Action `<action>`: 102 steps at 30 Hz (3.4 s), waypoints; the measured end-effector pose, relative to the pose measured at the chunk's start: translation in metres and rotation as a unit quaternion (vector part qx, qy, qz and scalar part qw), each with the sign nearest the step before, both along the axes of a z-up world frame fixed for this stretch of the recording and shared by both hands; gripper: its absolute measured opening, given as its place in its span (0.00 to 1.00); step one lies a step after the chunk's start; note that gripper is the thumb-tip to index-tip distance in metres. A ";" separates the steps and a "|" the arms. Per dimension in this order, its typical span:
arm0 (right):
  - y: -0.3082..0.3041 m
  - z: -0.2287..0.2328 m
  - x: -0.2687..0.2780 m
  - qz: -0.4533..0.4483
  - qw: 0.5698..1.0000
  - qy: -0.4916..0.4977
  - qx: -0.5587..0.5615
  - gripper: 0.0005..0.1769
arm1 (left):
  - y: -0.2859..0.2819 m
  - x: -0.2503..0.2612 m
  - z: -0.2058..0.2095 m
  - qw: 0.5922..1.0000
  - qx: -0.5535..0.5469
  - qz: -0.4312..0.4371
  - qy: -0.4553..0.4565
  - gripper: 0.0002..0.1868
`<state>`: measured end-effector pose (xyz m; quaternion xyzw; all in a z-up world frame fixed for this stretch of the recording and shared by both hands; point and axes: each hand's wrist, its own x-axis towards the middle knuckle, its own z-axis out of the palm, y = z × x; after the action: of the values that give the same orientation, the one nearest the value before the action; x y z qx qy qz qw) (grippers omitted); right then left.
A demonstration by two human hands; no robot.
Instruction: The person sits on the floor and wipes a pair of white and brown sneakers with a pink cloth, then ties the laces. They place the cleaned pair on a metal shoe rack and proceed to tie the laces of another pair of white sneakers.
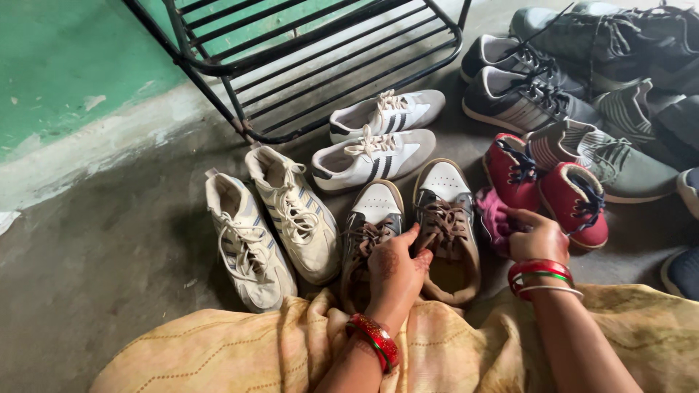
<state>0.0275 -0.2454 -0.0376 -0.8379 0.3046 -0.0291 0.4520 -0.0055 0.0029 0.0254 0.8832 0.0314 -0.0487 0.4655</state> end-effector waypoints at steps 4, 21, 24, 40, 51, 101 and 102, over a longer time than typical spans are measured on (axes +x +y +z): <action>-0.007 -0.002 0.002 0.061 0.977 -0.023 0.201 0.29 | -0.005 -0.003 -0.001 0.996 0.026 0.016 -0.082 0.26; -0.004 0.023 -0.012 0.012 0.975 0.007 -0.220 0.30 | -0.048 -0.007 -0.020 0.993 -0.103 0.028 -0.059 0.23; 0.009 0.030 -0.014 0.079 0.944 -0.203 -0.249 0.30 | -0.044 -0.009 -0.033 0.991 -0.121 0.009 -0.055 0.21; -0.013 0.004 -0.008 0.043 0.961 -0.038 -0.272 0.33 | 0.004 -0.014 -0.013 0.932 -0.338 0.000 -0.131 0.22; 0.020 0.050 -0.019 0.194 0.915 -0.149 -0.319 0.32 | -0.017 -0.034 -0.026 0.961 -0.152 -0.156 -0.168 0.27; 0.119 0.041 -0.018 0.254 0.928 -0.230 -0.147 0.35 | 0.032 -0.052 -0.040 0.630 -0.713 0.254 0.174 0.38; 0.119 0.045 -0.015 0.236 0.933 -0.246 -0.117 0.36 | 0.031 -0.053 -0.039 0.624 -0.717 0.260 0.171 0.40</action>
<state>0.0124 -0.1260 0.0070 -0.8993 -0.0283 -0.1617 0.4054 -0.0582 0.0338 -0.0138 0.2012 0.2940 -0.0834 0.9307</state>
